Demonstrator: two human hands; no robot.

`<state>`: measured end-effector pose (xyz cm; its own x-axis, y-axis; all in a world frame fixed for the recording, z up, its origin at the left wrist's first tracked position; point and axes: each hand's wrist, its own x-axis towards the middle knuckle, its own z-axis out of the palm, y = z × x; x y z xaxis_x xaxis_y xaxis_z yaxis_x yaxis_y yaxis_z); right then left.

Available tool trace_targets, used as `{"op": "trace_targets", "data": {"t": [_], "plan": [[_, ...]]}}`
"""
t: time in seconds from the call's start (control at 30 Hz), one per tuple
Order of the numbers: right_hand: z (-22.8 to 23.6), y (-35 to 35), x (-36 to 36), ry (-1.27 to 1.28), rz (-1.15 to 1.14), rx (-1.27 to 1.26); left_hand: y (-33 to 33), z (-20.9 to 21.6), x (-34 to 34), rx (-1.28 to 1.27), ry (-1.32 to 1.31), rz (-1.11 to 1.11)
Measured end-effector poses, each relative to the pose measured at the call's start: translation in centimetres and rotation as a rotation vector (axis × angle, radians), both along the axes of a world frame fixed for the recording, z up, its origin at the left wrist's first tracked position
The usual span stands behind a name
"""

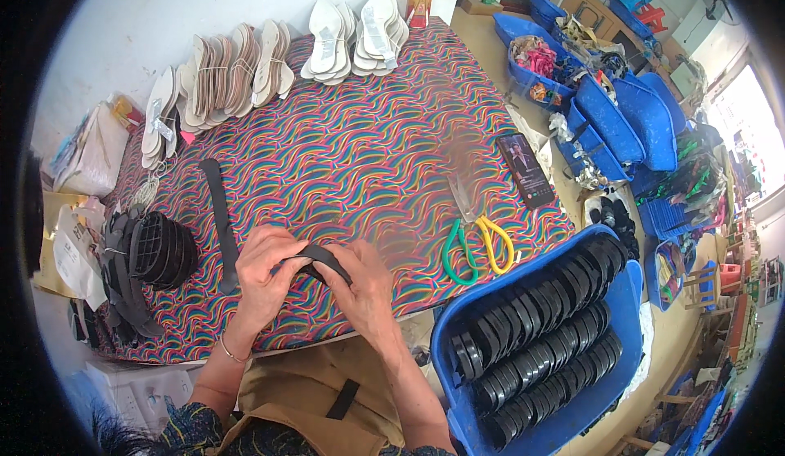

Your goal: The person assembles black slipper sandals by hand. They pick up a sole and a strap, align the strap with the sole, and press them together to form a complete slipper. The process is repeated for multiple units on a colorful patterned table.

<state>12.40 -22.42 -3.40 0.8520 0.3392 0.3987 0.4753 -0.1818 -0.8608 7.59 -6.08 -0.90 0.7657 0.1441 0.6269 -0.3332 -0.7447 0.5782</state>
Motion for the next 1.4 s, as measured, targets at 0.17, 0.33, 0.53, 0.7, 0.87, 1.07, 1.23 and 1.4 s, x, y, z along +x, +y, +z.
{"op": "trace_targets", "data": {"t": [0.17, 0.33, 0.53, 0.7, 0.87, 1.07, 1.23, 1.4], "plan": [[0.3, 0.0, -0.2, 0.003, -0.013, 0.029, 0.1, 0.0, -0.2, 0.147, -0.095, -0.001], [0.2, -0.1, -0.1, 0.012, -0.023, 0.054, 0.7, 0.7, -0.6, 0.161, -0.025, -0.053], [0.2, 0.1, -0.5, -0.015, -0.041, -0.006, 1.0, -0.2, -0.7, 0.205, -0.104, 0.022], [-0.1, 0.1, -0.4, 0.041, -0.068, 0.074, 0.6, -0.3, -0.5, 0.209, -0.092, 0.028], [-2.9, -0.6, -1.3, 0.488, -0.270, 0.690, -2.5, 0.6, -0.5, -0.300, 0.062, 0.057], [-1.9, 1.2, -3.0, 0.751, -0.202, 1.063, -4.6, -0.8, -0.8, -0.640, 0.351, -0.182], [-2.2, -0.4, -3.7, 0.568, -0.242, 0.660, -2.6, 0.3, -0.7, -0.098, 0.119, -0.088], [1.5, -4.4, -2.1, -0.064, -0.264, -0.121, -1.9, 1.0, -0.9, 0.254, 0.207, -0.071]]}}
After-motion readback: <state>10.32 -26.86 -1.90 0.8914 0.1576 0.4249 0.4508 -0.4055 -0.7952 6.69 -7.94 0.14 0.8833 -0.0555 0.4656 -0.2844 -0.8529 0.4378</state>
